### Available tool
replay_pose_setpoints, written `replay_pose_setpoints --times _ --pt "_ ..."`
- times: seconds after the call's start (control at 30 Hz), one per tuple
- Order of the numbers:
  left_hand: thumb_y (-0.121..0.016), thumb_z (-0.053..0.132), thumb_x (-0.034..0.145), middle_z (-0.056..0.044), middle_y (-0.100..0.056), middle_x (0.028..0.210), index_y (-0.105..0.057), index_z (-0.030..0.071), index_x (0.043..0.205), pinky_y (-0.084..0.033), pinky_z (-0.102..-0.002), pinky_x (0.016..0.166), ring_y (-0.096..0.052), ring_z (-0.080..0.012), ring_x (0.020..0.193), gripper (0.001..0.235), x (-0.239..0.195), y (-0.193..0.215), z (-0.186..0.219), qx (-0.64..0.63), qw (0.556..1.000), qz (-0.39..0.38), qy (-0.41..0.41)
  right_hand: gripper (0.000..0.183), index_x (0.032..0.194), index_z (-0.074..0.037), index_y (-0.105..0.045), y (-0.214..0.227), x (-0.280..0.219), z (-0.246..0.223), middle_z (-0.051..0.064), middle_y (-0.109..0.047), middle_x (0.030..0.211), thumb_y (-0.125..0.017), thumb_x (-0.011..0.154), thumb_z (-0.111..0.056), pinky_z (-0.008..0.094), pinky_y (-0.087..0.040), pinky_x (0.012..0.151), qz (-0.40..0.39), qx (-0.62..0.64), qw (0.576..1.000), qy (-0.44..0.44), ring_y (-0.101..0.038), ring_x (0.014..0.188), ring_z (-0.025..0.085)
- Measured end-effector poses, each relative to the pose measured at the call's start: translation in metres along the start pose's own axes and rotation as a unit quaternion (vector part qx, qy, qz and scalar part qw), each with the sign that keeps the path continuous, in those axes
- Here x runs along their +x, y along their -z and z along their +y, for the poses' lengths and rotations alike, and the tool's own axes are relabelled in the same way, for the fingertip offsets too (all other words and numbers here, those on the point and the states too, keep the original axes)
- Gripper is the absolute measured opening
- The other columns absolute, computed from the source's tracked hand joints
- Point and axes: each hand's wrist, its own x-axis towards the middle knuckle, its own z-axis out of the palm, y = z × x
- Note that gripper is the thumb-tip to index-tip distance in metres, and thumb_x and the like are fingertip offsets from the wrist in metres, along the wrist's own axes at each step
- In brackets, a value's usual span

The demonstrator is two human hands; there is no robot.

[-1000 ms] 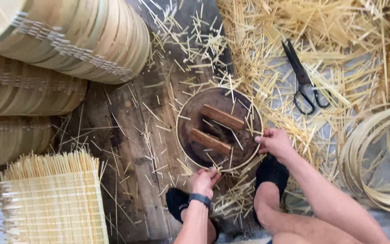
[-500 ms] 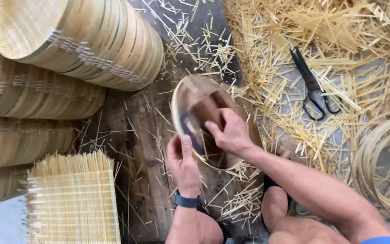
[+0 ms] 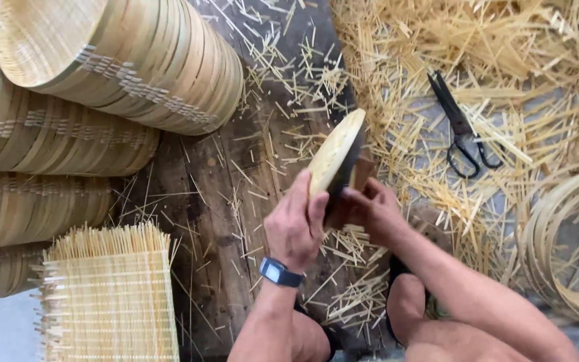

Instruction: Assembling and trimming the base of a bamboo steamer basket using a ring and a woven mat.

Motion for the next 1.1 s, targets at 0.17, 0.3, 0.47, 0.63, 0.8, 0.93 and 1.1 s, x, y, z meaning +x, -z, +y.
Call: replay_pose_setpoints --times 0.17,0.3,0.47,0.63,0.8,0.93,1.1 --pt "-0.043 0.049 0.11 -0.012 -0.075 0.081 -0.062 -0.005 0.136 -0.059 -0.029 0.047 -0.073 -0.0171 0.063 0.063 0.012 0.016 -0.062 -0.024 0.995 0.004 0.101 0.045 0.135 -0.009 -0.056 0.097 -0.033 0.029 0.01 -0.07 0.118 -0.067 0.092 -0.017 0.041 -0.062 0.084 -0.042 0.148 0.988 -0.013 -0.071 0.102 0.023" --pt "-0.038 0.053 0.106 -0.006 -0.071 0.068 -0.072 0.004 0.097 -0.054 -0.031 0.049 -0.07 -0.015 0.059 0.061 0.043 0.065 -0.106 -0.09 0.952 -0.021 0.293 0.041 0.134 -0.006 -0.061 0.121 -0.048 0.054 0.013 -0.071 0.123 -0.061 0.098 -0.025 0.046 -0.057 0.088 0.026 0.184 0.979 -0.082 -0.068 0.106 0.027" --pt "-0.053 0.049 0.106 -0.001 -0.075 0.095 -0.072 0.001 0.108 -0.054 -0.027 0.072 -0.063 -0.0082 0.081 0.051 0.046 0.059 -0.174 -0.238 0.911 0.036 0.335 0.035 0.134 -0.007 -0.057 0.099 -0.011 0.092 0.009 -0.066 0.129 -0.055 0.108 -0.03 0.05 -0.054 0.101 0.031 0.21 0.974 -0.081 -0.066 0.113 0.027" --pt "-0.068 0.036 0.101 -0.003 -0.073 0.097 -0.075 -0.003 0.111 -0.052 -0.026 0.075 -0.06 -0.0077 0.081 0.041 0.002 -0.002 -0.249 -0.285 0.846 0.004 0.45 0.069 0.124 -0.005 -0.066 0.053 -0.043 0.019 0.012 -0.076 0.113 -0.034 0.099 -0.06 0.049 -0.059 0.083 -0.049 0.163 0.985 -0.025 -0.073 0.099 0.028" --pt "-0.067 0.037 0.098 0.0 -0.076 0.097 -0.076 0.004 0.113 -0.054 -0.027 0.075 -0.064 -0.0077 0.082 0.036 -0.004 -0.056 -0.232 -0.302 0.816 -0.067 0.489 0.045 0.097 0.002 -0.064 0.075 -0.05 0.025 0.018 -0.071 0.078 -0.045 0.111 -0.036 0.042 -0.053 0.065 0.16 -0.361 0.919 -0.004 -0.064 0.069 0.032" --pt "-0.069 0.035 0.104 -0.006 -0.078 0.099 -0.078 0.007 0.117 -0.054 -0.031 0.08 -0.063 -0.0119 0.086 0.032 -0.004 -0.101 -0.233 -0.197 0.895 -0.105 0.386 0.061 0.079 0.003 -0.069 0.094 -0.054 0.04 0.018 -0.074 0.067 -0.038 0.109 -0.04 0.043 -0.051 0.054 0.123 -0.39 0.906 -0.113 -0.063 0.052 0.031" --pt "-0.07 0.027 0.086 -0.02 -0.067 0.116 -0.068 0.001 0.111 -0.041 -0.052 0.103 -0.06 -0.0404 0.116 0.037 -0.014 -0.105 -0.044 -0.038 0.994 -0.078 0.072 0.044 0.084 -0.006 -0.067 0.123 -0.066 0.064 0.017 -0.07 0.074 -0.052 0.106 -0.041 0.046 -0.052 0.064 0.21 -0.615 0.758 0.052 -0.068 0.069 0.035"
